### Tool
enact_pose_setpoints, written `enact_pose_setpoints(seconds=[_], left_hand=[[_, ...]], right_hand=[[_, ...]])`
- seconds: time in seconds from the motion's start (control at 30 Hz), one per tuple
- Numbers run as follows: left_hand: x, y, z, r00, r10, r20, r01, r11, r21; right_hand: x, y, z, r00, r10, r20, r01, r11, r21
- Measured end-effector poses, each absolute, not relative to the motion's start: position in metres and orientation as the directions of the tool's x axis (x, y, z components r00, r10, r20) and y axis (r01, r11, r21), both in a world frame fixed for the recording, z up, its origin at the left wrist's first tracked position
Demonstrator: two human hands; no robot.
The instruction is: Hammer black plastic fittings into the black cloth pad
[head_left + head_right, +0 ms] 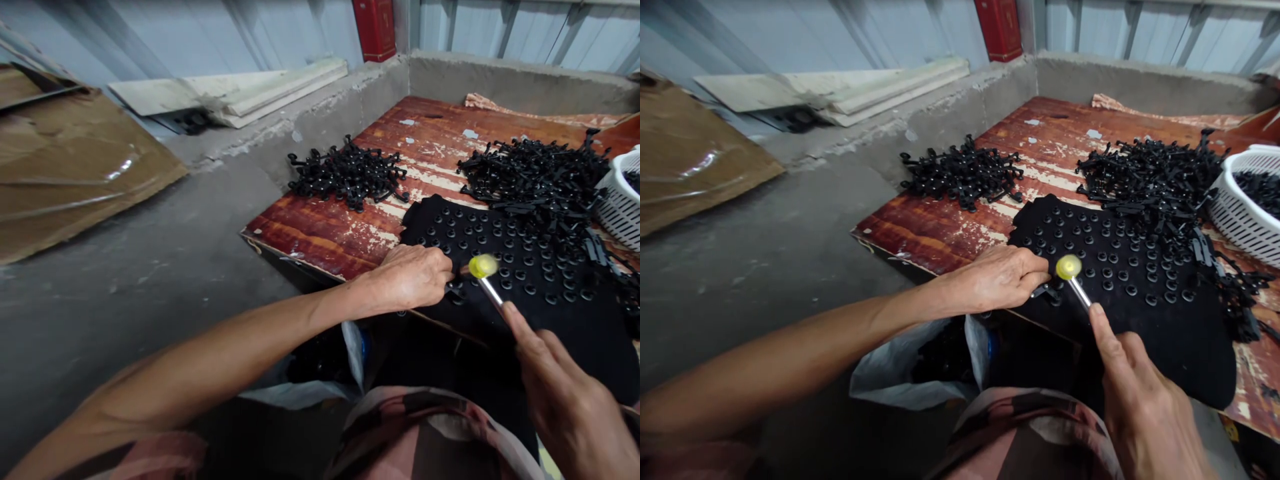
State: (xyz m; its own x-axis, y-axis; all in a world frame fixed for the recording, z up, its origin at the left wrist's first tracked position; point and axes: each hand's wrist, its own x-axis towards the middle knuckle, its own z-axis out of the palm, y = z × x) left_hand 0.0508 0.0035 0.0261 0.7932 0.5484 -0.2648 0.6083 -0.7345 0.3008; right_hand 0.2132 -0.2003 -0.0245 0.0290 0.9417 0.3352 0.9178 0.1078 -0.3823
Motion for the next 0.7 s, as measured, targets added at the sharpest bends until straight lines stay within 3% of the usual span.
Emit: enact_pose_setpoints(seconds=[0.1,0.33,0.53,0.7], left_hand=[[0.05,0.004,0.026,0.783,0.555,-0.28,0.621,-0.708,0.335],[0.049,0.001,0.028,0.784,0.559,-0.271,0.621,-0.721,0.308],[0.048,0.004,0.022,0.812,0.524,-0.259,0.584,-0.734,0.346],[0.04,0.007,0.024,0.859,0.451,-0.243,0.512,-0.747,0.425]], right_hand=[[0.211,-0.2,-0.026,-0.027,0.965,0.262,0.925,0.123,-0.36],[0.202,-0.208,-0.023,0.102,0.884,0.456,0.936,0.071,-0.346],[0.21,-0.197,-0.03,-0.027,0.966,0.258,0.946,0.108,-0.307],[0.209,-0.194,-0.027,0.007,0.962,0.272,0.954,0.075,-0.292]])
